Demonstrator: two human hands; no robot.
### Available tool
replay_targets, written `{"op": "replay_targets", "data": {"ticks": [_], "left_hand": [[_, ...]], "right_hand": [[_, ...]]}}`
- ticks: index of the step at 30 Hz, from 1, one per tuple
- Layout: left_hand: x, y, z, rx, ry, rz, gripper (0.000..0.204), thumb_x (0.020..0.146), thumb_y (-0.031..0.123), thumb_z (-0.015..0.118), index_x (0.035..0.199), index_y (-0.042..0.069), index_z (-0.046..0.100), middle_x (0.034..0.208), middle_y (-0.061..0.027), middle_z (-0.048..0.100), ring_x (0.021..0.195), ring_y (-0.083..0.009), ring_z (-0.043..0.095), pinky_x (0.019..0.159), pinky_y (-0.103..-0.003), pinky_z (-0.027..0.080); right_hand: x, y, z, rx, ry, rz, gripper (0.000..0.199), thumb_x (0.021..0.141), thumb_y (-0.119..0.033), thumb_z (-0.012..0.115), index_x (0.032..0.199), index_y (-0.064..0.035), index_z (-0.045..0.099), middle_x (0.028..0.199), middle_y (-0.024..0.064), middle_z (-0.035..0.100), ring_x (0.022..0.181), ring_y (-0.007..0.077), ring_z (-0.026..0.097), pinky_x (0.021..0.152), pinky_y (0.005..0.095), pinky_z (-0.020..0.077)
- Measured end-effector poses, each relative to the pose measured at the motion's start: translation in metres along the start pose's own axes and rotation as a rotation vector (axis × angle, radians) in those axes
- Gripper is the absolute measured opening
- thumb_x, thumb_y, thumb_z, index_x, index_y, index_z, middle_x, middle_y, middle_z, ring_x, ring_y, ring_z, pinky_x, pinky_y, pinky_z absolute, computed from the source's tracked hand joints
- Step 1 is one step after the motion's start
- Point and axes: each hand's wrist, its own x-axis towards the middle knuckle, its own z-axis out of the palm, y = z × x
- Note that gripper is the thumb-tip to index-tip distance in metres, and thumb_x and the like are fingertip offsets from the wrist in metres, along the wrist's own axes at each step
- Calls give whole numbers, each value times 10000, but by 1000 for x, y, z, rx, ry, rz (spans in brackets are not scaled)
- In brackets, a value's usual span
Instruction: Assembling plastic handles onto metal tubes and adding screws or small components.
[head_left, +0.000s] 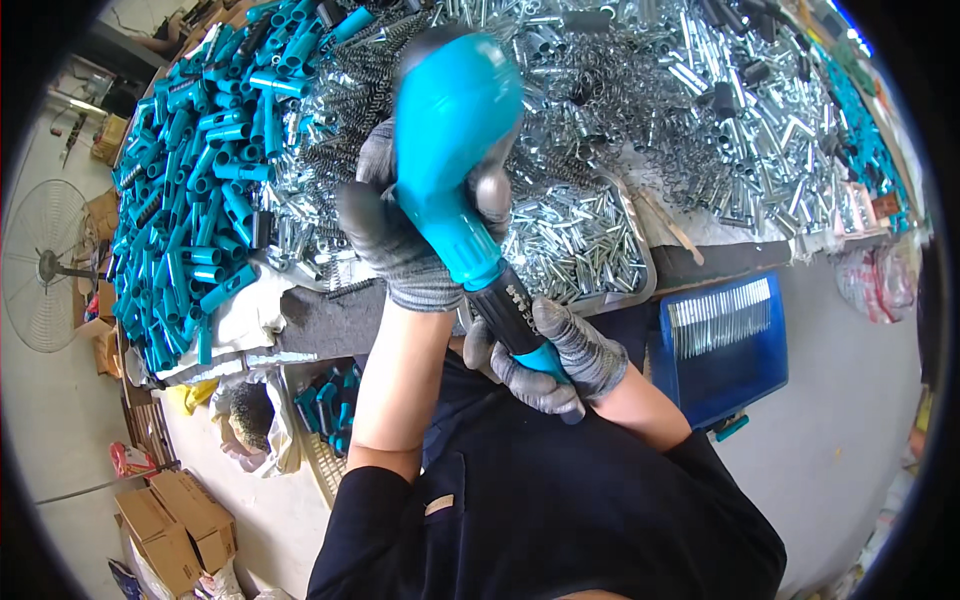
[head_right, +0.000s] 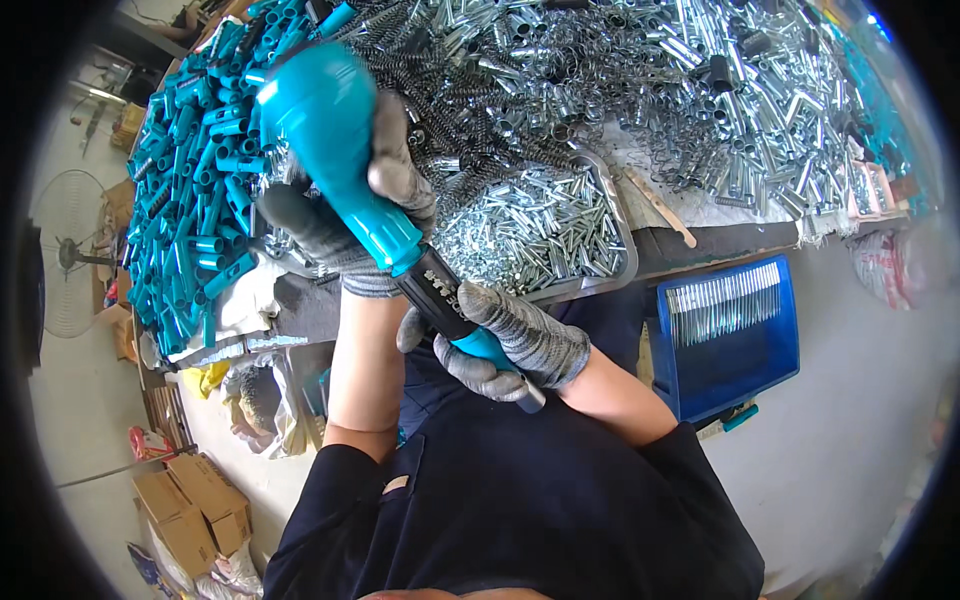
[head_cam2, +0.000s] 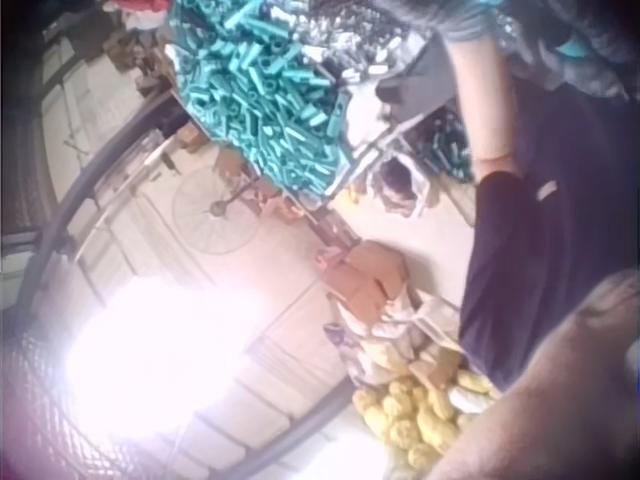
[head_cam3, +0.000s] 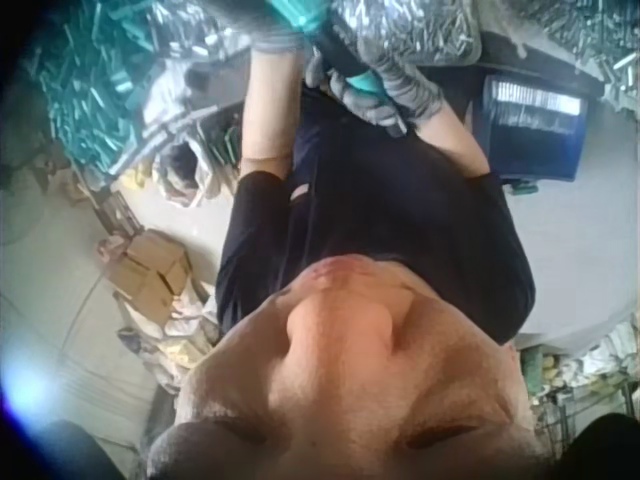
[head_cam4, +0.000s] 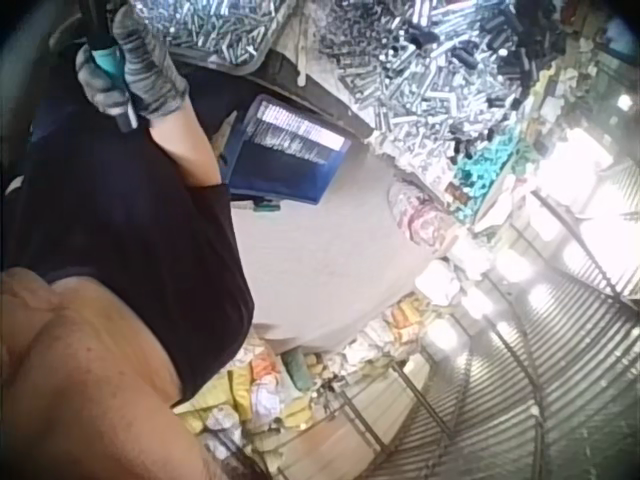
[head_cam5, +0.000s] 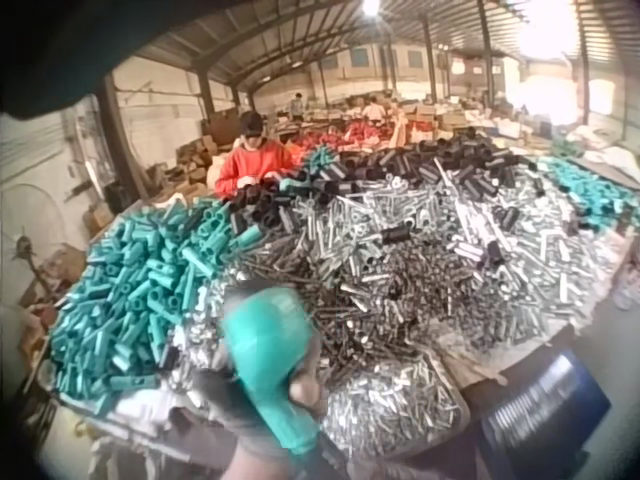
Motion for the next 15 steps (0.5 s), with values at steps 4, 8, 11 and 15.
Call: {"op": "replay_targets", "data": {"ticks": [4,8,11,15], "left_hand": [[31,31,4,266,-427,-65,820,744,869,413,1055,130,582,1028,-110,592,995,-339,500,908,-551,386],[20,60,27,636,-313,-145,573,967,523,370,1071,10,603,1051,-226,650,1246,-406,465,1100,-524,293],[34,78,26,1357,-368,-146,518,952,396,447,1091,-58,654,1175,-238,638,1206,-339,548,1117,-428,332],[21,59,41,1302,-26,-286,498,971,388,514,1158,-58,634,1192,-146,655,1111,-195,613,989,-306,450]], "right_hand": [[-7,-7,-5,-33,32,-68,849,758,-756,575,1080,28,533,533,5,476,333,42,395,274,175,307],[-27,-8,-23,22,92,-111,858,744,-731,618,1034,70,525,536,1,477,346,32,393,276,168,293],[-25,-3,-21,-35,-252,-3,845,809,-670,619,1095,118,519,544,9,479,354,47,412,287,181,316],[1,13,-40,-316,90,40,628,893,-548,589,1191,3,535,583,-10,487,390,43,408,315,191,309]]}}
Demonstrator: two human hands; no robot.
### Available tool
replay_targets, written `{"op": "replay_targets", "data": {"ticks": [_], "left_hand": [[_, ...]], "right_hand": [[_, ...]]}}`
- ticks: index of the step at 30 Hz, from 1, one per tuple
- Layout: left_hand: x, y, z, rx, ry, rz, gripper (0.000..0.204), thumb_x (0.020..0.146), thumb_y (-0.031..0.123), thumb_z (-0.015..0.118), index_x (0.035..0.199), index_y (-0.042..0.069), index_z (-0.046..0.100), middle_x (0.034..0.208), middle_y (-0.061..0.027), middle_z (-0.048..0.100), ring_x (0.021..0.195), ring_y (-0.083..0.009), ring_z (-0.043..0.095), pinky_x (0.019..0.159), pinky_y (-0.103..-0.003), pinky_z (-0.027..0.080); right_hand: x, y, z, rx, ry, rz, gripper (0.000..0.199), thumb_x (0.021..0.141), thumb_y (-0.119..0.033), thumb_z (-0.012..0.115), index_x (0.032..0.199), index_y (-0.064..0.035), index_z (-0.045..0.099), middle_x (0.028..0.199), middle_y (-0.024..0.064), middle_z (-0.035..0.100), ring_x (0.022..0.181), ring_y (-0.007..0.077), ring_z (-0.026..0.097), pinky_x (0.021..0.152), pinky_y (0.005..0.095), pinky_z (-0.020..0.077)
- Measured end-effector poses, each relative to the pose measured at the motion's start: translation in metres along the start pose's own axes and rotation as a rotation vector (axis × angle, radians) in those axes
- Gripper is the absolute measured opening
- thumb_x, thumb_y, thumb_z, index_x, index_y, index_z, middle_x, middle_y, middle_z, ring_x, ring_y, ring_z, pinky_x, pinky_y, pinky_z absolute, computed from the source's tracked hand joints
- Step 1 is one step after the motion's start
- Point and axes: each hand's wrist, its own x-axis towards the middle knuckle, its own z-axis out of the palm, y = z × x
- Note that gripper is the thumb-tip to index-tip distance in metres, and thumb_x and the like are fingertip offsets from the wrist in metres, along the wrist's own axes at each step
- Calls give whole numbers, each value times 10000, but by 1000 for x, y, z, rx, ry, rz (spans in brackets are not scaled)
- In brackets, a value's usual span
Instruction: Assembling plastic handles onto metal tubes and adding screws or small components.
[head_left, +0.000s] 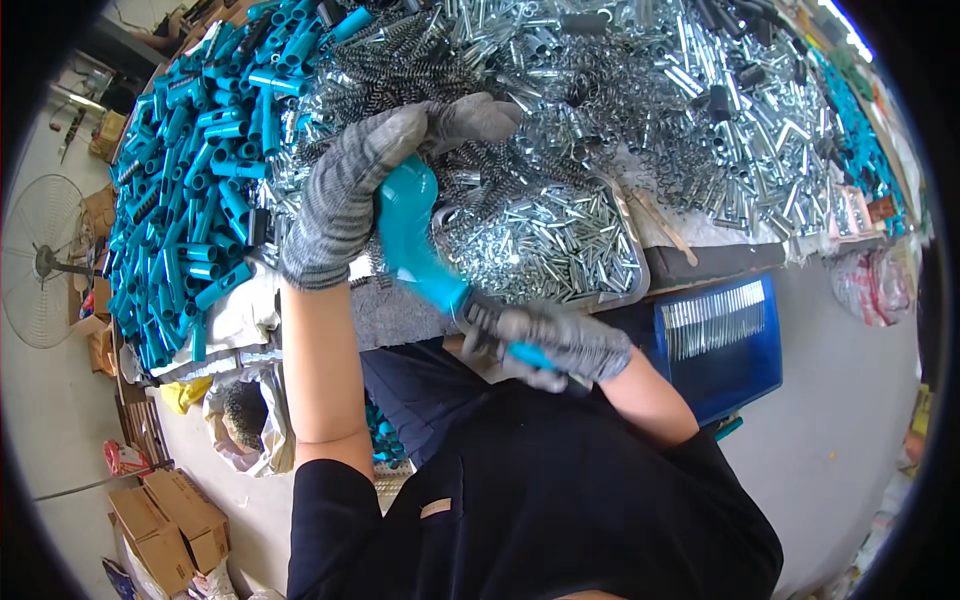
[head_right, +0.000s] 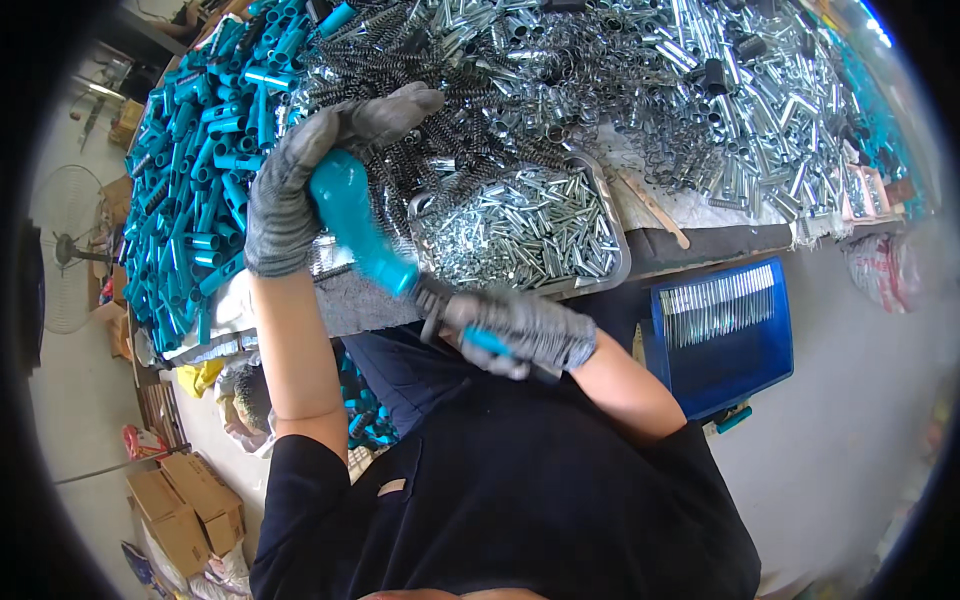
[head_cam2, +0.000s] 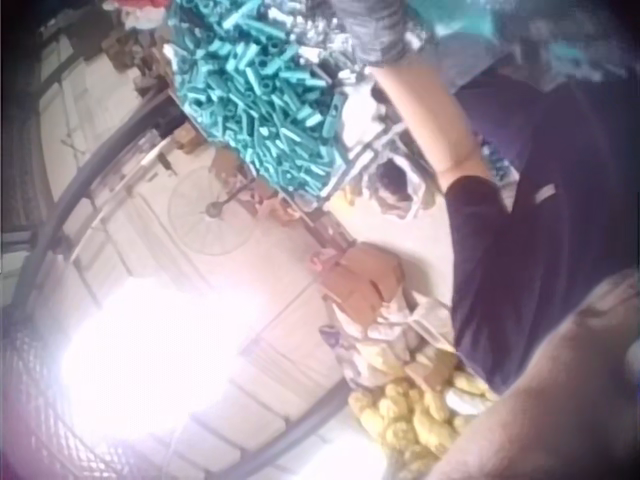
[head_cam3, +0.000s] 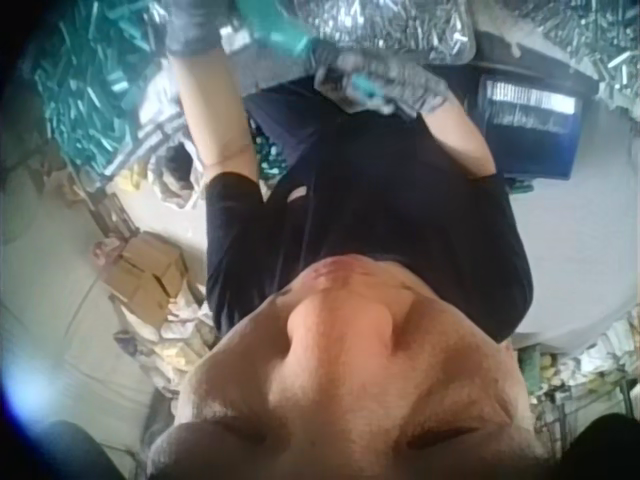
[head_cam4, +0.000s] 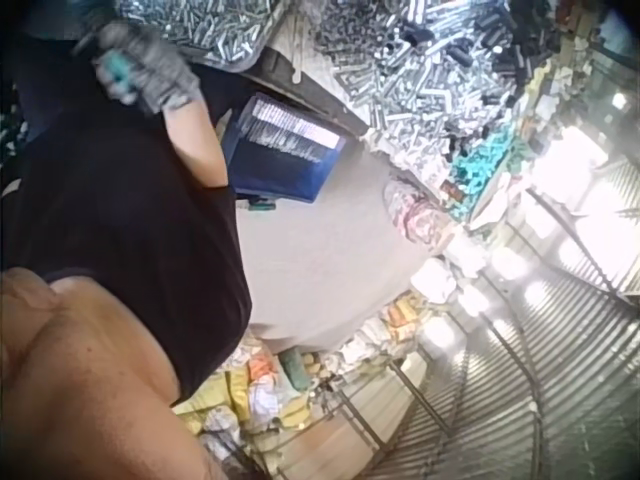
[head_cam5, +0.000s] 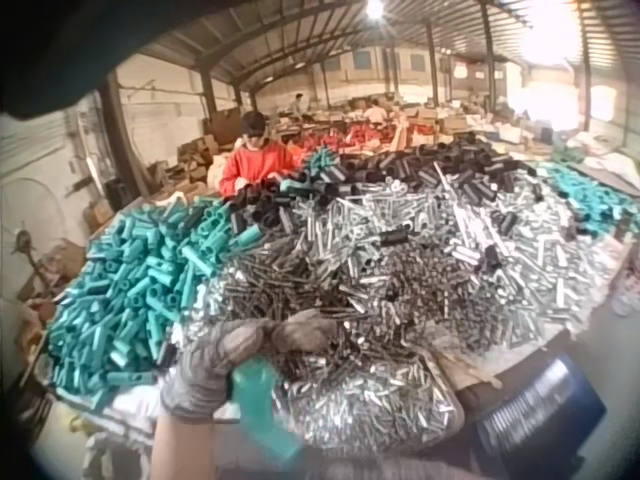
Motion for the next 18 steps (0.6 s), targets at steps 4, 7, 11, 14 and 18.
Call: {"op": "replay_targets", "data": {"ticks": [4,7,11,14,18], "left_hand": [[-4,-8,-13,-39,23,-20,502,980,401,494,1180,-39,633,1172,-134,664,1018,-176,644,936,-308,484],[3,-28,-18,135,-5,-16,506,982,435,477,1187,5,648,1139,-112,681,962,-167,645,904,-314,485],[-8,-29,-24,50,70,-88,477,991,409,477,1204,14,639,1130,-103,681,987,-153,633,898,-292,478],[-7,-38,-25,84,47,-76,487,992,427,478,1199,18,644,1128,-98,680,950,-122,627,867,-266,493],[-5,-23,-13,-8,-17,-41,531,992,452,457,1219,5,631,1173,-112,668,972,-137,620,866,-273,501]], "right_hand": [[-26,-27,0,267,8,-97,531,935,-492,559,1144,-4,533,585,-25,487,393,41,428,314,197,313],[-12,-11,17,28,-6,24,584,909,-524,591,1144,7,536,587,-25,511,361,59,430,330,208,335],[-19,-27,-16,66,243,-186,617,906,-569,569,1119,10,545,524,-24,480,358,52,427,327,198,326],[-17,-18,22,-20,25,155,591,922,-571,533,1093,-5,553,562,1,491,375,64,424,318,212,299],[-7,-16,-18,129,224,-95,595,876,-557,618,1108,-15,543,570,5,503,403,68,443,324,218,327]]}}
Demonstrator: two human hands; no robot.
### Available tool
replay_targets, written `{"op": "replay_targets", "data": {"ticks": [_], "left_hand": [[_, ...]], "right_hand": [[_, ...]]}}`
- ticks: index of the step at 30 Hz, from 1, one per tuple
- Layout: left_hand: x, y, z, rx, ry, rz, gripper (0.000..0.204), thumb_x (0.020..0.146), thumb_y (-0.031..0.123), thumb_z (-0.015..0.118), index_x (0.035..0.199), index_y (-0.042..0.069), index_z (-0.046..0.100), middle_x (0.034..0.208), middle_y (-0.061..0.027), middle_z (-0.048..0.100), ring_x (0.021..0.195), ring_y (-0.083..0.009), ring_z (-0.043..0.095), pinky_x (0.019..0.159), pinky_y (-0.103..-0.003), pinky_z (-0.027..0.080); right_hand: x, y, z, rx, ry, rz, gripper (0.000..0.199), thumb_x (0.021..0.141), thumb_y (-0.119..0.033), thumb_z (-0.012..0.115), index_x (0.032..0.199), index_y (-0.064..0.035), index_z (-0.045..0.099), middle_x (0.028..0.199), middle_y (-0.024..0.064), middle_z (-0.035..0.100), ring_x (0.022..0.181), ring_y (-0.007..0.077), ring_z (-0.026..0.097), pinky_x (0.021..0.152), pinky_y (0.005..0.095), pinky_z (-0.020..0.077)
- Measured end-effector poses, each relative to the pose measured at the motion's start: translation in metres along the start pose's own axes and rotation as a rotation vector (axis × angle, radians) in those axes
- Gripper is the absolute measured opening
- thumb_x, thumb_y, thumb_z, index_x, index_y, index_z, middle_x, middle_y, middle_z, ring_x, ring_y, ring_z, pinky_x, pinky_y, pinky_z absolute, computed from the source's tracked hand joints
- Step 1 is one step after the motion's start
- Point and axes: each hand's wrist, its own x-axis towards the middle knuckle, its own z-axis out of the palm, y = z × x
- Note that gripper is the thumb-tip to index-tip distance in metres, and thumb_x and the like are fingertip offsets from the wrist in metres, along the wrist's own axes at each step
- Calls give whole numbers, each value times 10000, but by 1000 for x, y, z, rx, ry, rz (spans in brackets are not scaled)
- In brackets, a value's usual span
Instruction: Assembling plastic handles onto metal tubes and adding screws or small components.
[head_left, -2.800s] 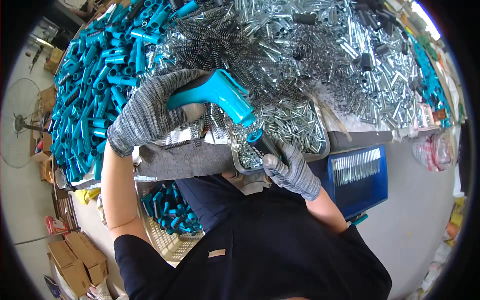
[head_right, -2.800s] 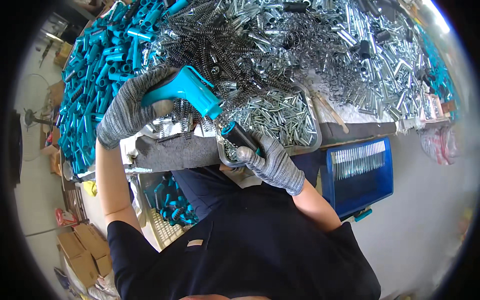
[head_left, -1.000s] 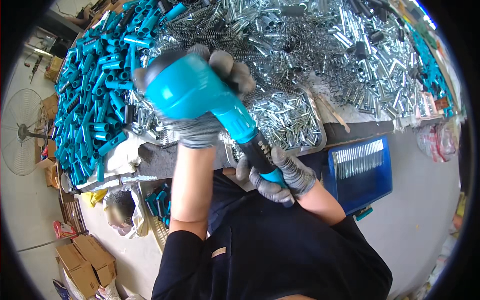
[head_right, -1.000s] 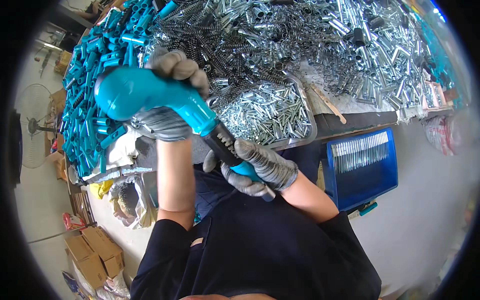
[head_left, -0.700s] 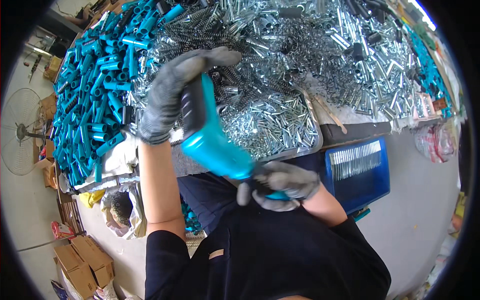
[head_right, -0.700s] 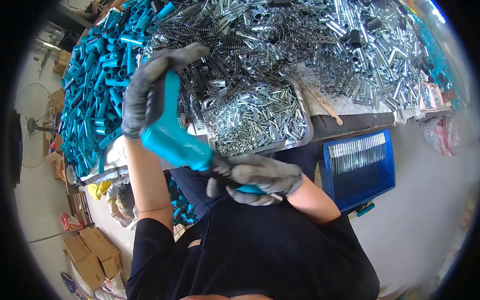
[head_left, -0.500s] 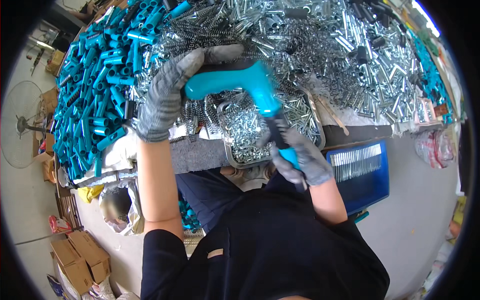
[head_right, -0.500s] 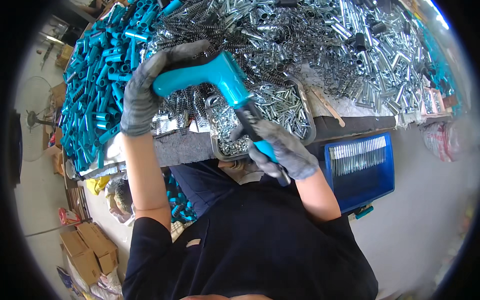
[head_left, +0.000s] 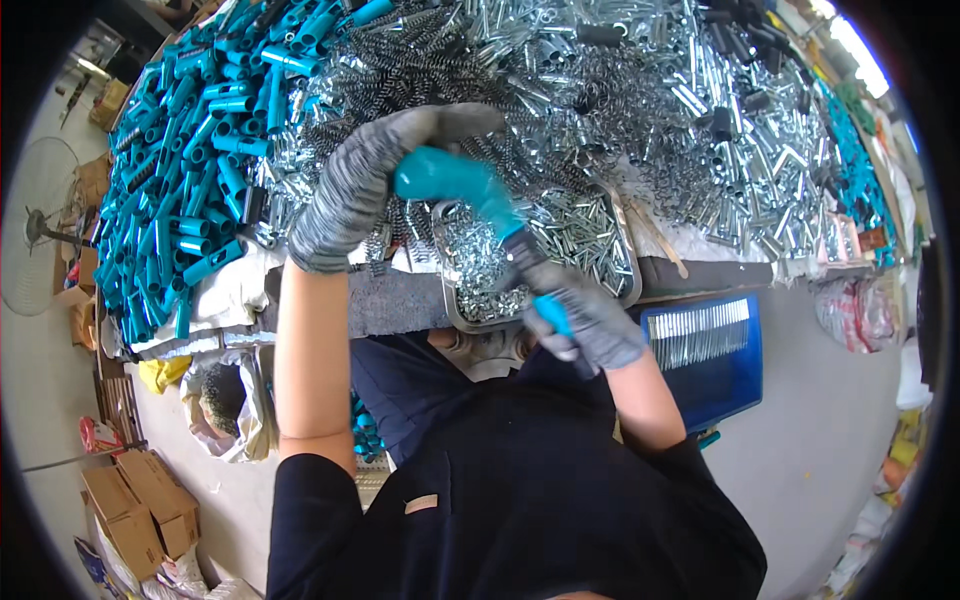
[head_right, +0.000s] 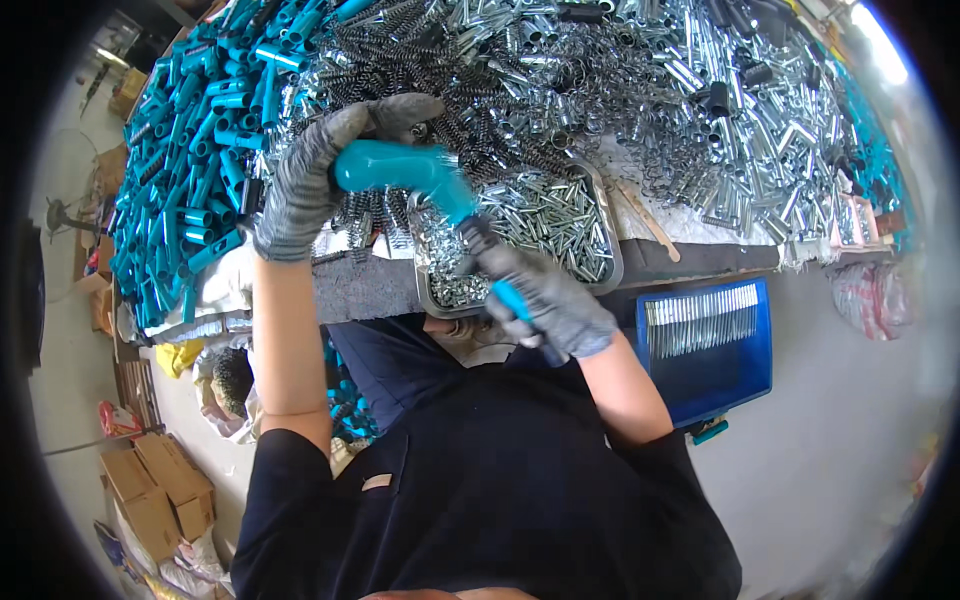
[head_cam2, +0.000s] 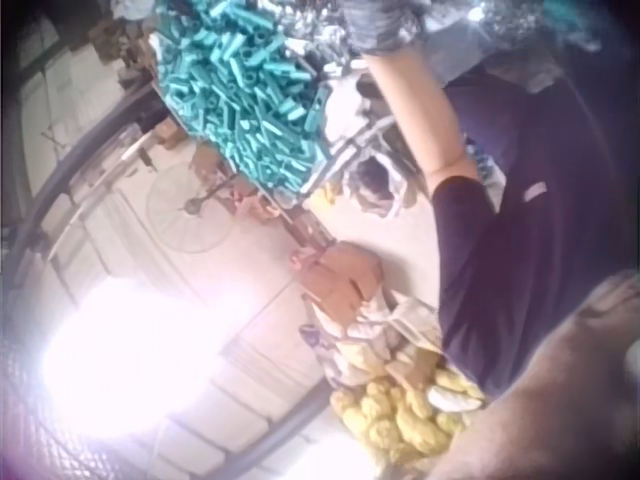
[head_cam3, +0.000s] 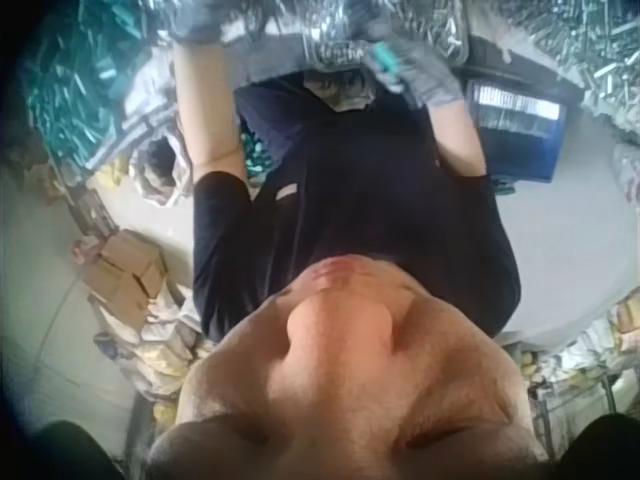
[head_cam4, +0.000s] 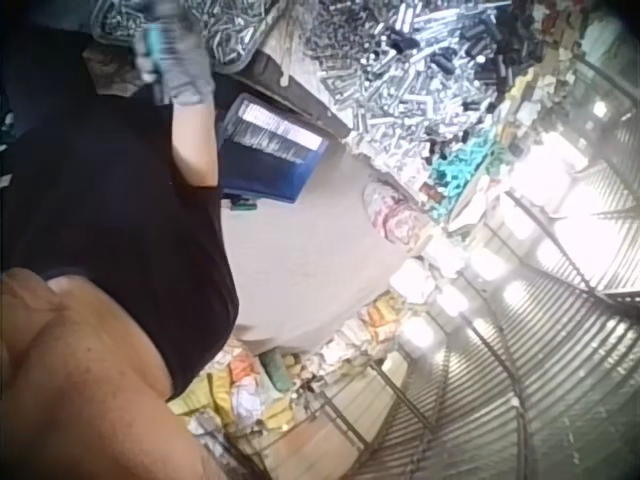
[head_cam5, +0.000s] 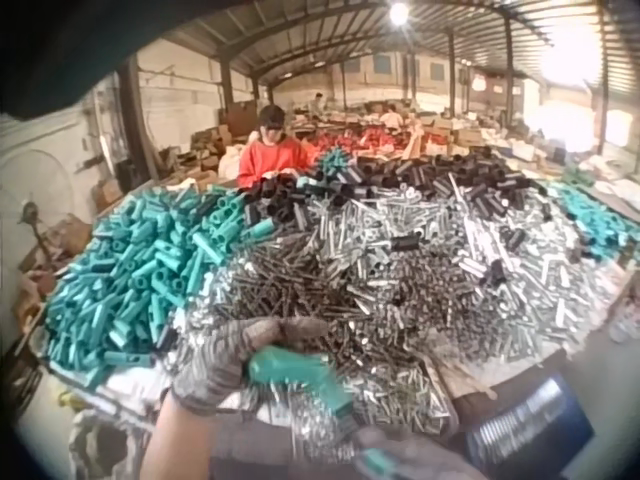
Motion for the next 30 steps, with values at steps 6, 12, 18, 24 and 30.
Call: {"op": "replay_targets", "data": {"ticks": [6,12,18,24,30], "left_hand": [[-3,-2,6,5,19,10,476,992,398,474,1227,15,627,1212,-104,651,1091,-154,584,963,-295,439],[0,-10,-3,83,-30,24,453,1002,356,455,1222,-5,621,1210,-114,649,1113,-174,602,961,-278,459],[-12,-33,-32,499,279,81,359,969,127,559,1315,34,538,1241,-99,627,1127,-165,593,957,-302,502],[-16,-17,64,88,434,103,740,800,177,790,1388,-41,396,1229,-160,593,1005,-189,636,841,-326,561],[-5,-19,53,-426,124,143,553,830,268,713,1274,-24,561,960,-142,714,621,-126,640,596,-253,538]], "right_hand": [[3,22,16,-372,-99,31,676,897,-622,535,1168,-2,530,540,-18,461,383,60,431,333,215,345],[-12,1,42,-196,-263,226,667,854,-587,627,1130,13,535,592,9,487,383,57,404,321,227,326],[-12,-8,13,143,15,-35,835,714,-729,642,1105,0,527,543,-28,432,373,31,390,290,167,280],[38,28,9,-1109,521,-958,411,814,-334,767,1031,-45,571,663,-1,543,438,85,476,396,229,363],[12,17,47,-36,-210,37,516,813,-345,765,1157,-35,538,741,-1,550,486,49,479,428,192,377]]}}
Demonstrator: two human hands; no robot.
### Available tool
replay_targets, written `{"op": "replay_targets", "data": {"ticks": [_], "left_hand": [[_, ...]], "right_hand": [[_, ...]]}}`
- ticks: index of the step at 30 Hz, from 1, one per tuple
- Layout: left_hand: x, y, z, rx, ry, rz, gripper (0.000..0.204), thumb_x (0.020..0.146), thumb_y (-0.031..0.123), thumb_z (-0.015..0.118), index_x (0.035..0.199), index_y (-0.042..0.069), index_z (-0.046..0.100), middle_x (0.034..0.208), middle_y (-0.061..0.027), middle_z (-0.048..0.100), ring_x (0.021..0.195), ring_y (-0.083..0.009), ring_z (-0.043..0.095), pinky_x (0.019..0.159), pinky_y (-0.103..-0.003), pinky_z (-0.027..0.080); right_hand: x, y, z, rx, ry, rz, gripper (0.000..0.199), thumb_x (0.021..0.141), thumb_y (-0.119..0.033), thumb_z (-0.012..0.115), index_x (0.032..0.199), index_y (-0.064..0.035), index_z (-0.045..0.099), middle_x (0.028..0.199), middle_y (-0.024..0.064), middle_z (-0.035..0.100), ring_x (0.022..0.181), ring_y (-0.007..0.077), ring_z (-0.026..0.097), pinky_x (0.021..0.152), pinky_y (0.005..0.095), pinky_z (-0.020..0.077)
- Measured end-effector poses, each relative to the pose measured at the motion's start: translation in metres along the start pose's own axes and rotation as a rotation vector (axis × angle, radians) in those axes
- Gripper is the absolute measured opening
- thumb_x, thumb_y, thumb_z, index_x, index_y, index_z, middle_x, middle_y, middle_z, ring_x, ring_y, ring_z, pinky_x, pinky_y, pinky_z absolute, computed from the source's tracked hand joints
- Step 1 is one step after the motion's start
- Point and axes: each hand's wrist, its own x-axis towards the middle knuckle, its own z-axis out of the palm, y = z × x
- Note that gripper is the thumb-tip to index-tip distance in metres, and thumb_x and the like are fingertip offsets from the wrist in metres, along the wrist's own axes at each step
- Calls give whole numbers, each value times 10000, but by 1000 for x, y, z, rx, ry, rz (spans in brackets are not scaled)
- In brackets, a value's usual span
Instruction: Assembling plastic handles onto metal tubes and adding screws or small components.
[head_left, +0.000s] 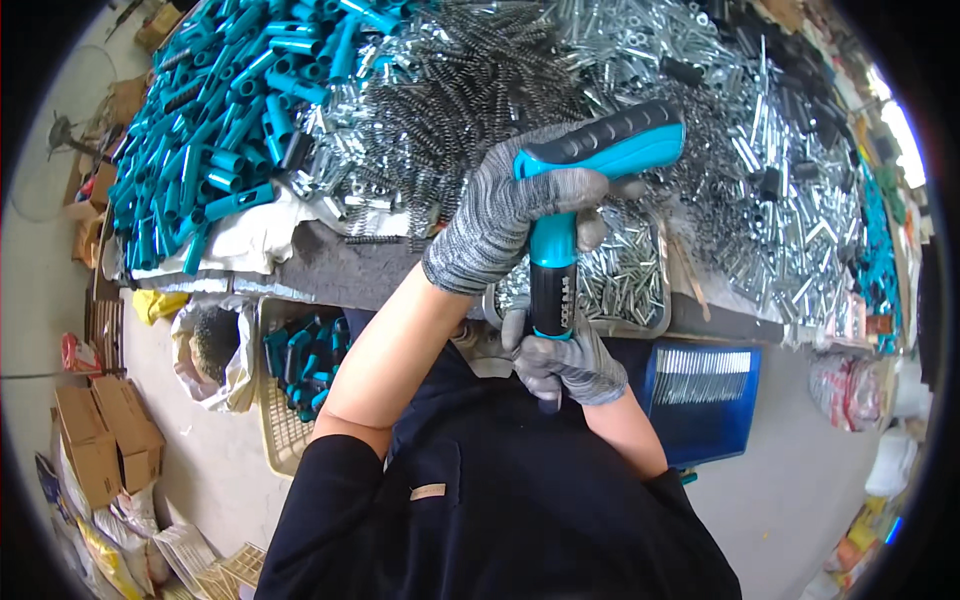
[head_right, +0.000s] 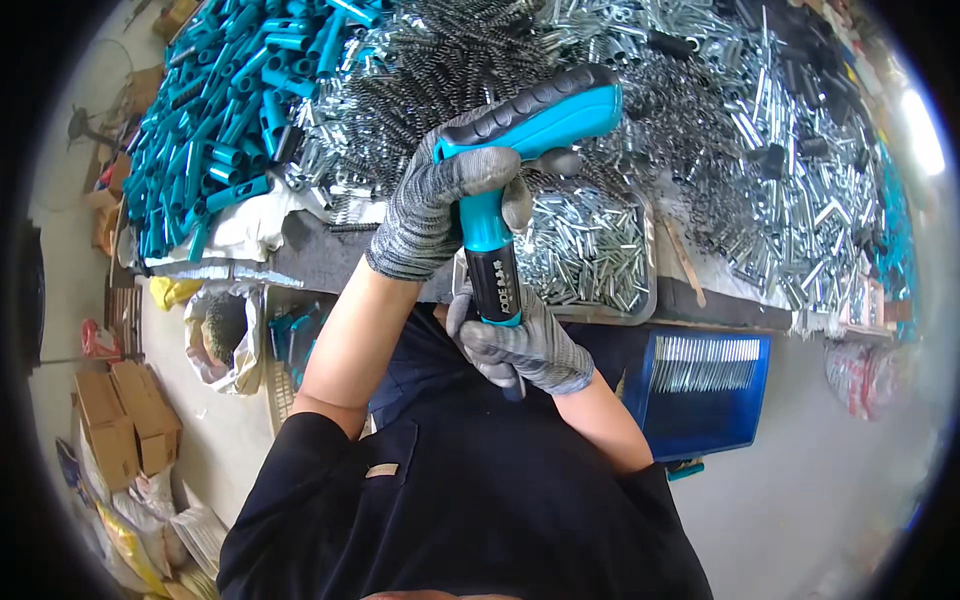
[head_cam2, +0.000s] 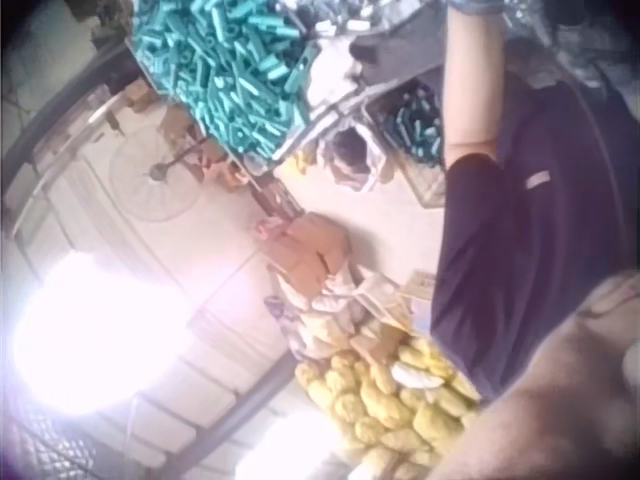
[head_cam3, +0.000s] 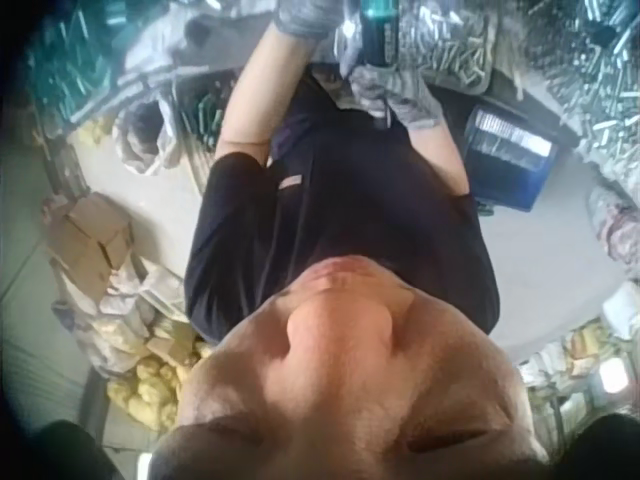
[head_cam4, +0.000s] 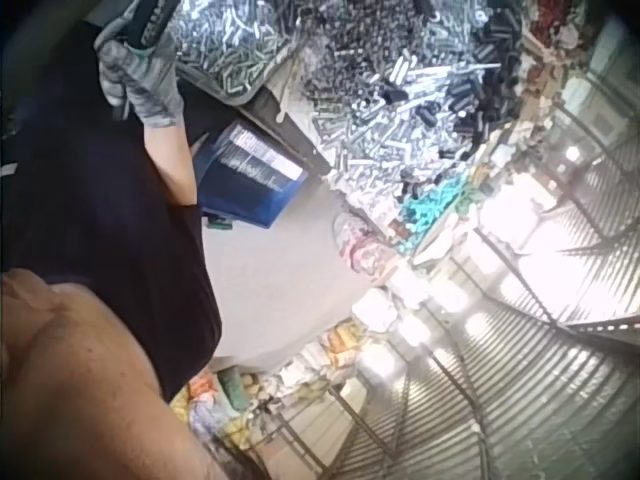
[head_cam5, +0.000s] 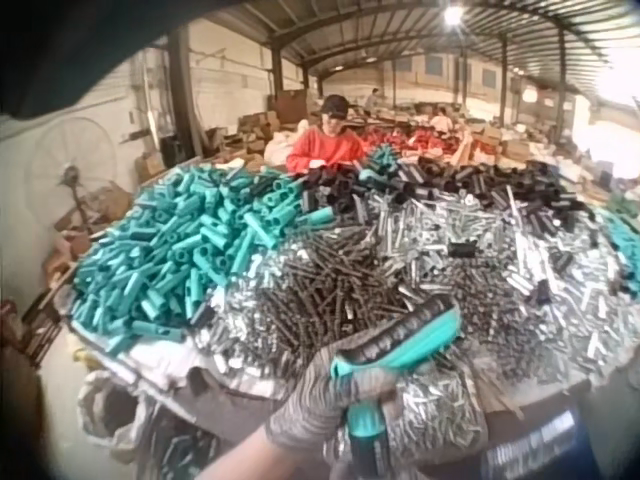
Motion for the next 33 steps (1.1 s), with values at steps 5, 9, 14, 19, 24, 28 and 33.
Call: {"op": "replay_targets", "data": {"ticks": [5,9,14,19,24,28,33], "left_hand": [[-14,16,-42,265,158,165,566,846,302,740,1300,28,541,1112,-144,661,826,-191,681,787,-318,578],[-34,42,-165,1197,540,-123,381,893,297,677,1228,126,615,969,-125,707,845,-234,693,768,-339,553],[-38,51,-253,1853,720,-808,583,852,593,569,1107,82,685,1058,-217,673,987,-381,643,863,-452,495],[-24,50,-270,1745,811,-787,517,781,543,675,997,77,730,993,-179,700,924,-343,667,835,-407,506],[-36,38,-273,1648,795,-416,293,855,336,669,967,68,713,916,-123,716,796,-282,681,771,-389,510],[-40,39,-162,1770,753,190,169,946,265,607,959,96,613,844,-89,683,734,-267,652,663,-364,509],[-74,-1,-45,491,348,-40,203,955,209,622,1025,28,562,859,-11,590,724,-91,534,698,-243,458]], "right_hand": [[10,12,-25,-986,510,-460,517,816,-406,742,1104,1,606,694,-17,541,530,64,512,483,230,420],[-22,-6,-28,-211,465,-373,429,861,-377,717,1025,3,604,676,8,556,502,53,501,386,212,362],[-4,4,-32,-67,295,-664,493,843,-412,720,1072,1,576,908,122,577,777,182,615,636,313,540],[-7,23,-36,-282,493,-473,701,837,-510,693,1248,33,527,1108,134,612,876,173,629,803,297,523],[1,13,-30,-426,435,-584,620,847,-467,704,1165,57,615,964,108,700,884,139,656,798,281,526],[-4,10,-37,-585,644,-631,551,799,-412,767,1075,52,660,987,122,715,865,159,679,811,289,535],[7,10,-30,-253,606,-675,549,817,-317,764,1167,63,576,972,145,689,783,180,665,728,278,541]]}}
